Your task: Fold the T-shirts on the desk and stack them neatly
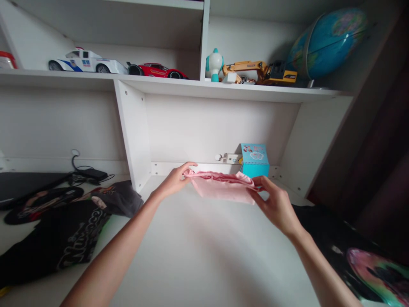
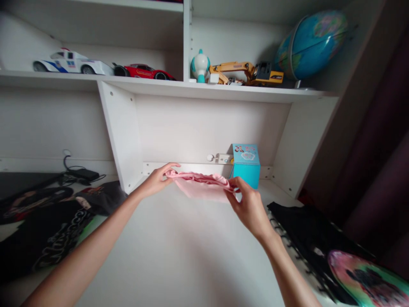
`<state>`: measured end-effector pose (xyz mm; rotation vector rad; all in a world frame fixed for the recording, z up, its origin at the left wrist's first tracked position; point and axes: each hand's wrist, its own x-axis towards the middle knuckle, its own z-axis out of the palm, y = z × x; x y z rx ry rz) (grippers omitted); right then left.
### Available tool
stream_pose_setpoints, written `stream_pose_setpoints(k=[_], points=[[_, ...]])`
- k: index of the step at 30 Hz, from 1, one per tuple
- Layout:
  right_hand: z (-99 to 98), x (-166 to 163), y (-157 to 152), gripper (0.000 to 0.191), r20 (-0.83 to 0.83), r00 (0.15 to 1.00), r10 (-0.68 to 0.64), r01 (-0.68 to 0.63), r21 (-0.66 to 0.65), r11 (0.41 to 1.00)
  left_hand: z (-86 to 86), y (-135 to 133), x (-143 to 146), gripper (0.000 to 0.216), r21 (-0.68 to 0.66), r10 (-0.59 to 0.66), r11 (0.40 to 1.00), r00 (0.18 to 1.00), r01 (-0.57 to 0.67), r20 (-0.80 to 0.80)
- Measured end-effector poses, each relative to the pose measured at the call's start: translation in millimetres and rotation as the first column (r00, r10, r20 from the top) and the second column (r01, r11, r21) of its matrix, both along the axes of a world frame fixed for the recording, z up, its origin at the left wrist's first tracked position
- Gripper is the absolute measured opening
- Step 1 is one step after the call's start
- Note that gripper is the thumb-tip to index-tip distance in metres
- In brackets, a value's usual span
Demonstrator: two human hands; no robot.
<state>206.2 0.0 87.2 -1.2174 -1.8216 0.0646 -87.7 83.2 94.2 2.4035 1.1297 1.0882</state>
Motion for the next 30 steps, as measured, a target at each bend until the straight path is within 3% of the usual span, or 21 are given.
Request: stream_pose_setpoints(k=[2,4,6,7,8,11,14,16,19,22,24,26,28,30], points=[[1.4,-12,-38,0.015,0.142,0.982,0.125,-0.119,-0.054,0.991,-8.0,-2,-7,0.038,-0.044,-0.038,0.998,0.997,0.035,-0.07],[-6.4,-20,-63,0.023,0.252,0.904,0.346,-0.278,-0.269,0.922,-24.3,-4,-11,0.04,-0.116,-0.016,0.993,0.975,-0.01,-0.222],[-21.0,-21,-69,0.032,0.261,0.829,0.494,-0.356,-0.436,0.827,-40.5,-15,-5,0.046,-0.165,0.013,0.983,0.925,-0.082,-0.381],[-30.5,-19,-64,0.033,0.255,0.824,0.505,-0.353,-0.467,0.811,-46.9,-26,2,0.047,-0.173,-0.005,0.982,0.905,-0.076,-0.425],[-41.4,-14,-56,0.032,0.26,0.836,0.483,-0.327,-0.472,0.819,-52.2,-40,13,0.047,-0.175,-0.053,0.984,0.896,-0.028,-0.44],[-79.6,1,-19,0.034,0.343,0.872,0.349,-0.184,-0.431,0.883,-66.8,-93,53,0.04,-0.162,-0.315,0.949,0.862,0.271,-0.398],[-115.2,10,0,0.037,0.403,0.878,0.259,-0.074,-0.421,0.904,-86.5,-131,83,0.034,-0.189,-0.412,0.911,0.779,0.367,-0.472],[-130.7,8,-7,0.037,0.425,0.886,0.184,-0.008,-0.384,0.923,-98.4,-137,88,0.027,-0.17,-0.373,0.927,0.775,0.335,-0.509],[-139.1,-2,-38,0.033,0.455,0.887,0.082,0.054,-0.276,0.96,-105.2,-120,73,0.017,-0.108,-0.214,0.977,0.823,0.185,-0.526],[-135.6,-6,-63,0.031,0.348,0.922,0.172,-0.067,-0.295,0.953,-102.7,-97,45,0.02,-0.09,-0.028,0.996,0.823,-0.027,-0.568],[-132.3,1,-63,0.032,0.278,0.948,0.153,-0.053,-0.336,0.94,-101.6,-87,28,0.023,-0.124,0.049,0.982,0.82,-0.145,-0.57],[-132.3,16,-51,0.032,0.34,0.939,-0.045,0.167,-0.34,0.926,-102.3,-82,19,0.026,-0.174,0.094,0.96,0.837,-0.22,-0.539],[-136.9,32,-35,0.029,0.465,0.849,-0.252,0.423,-0.311,0.851,-104.2,-81,20,0.027,-0.213,0.092,0.951,0.862,-0.225,-0.499],[-143.8,44,-22,0.024,0.542,0.78,-0.313,0.529,-0.303,0.793,-106.3,-82,29,0.028,-0.233,0.065,0.953,0.885,-0.192,-0.461]])
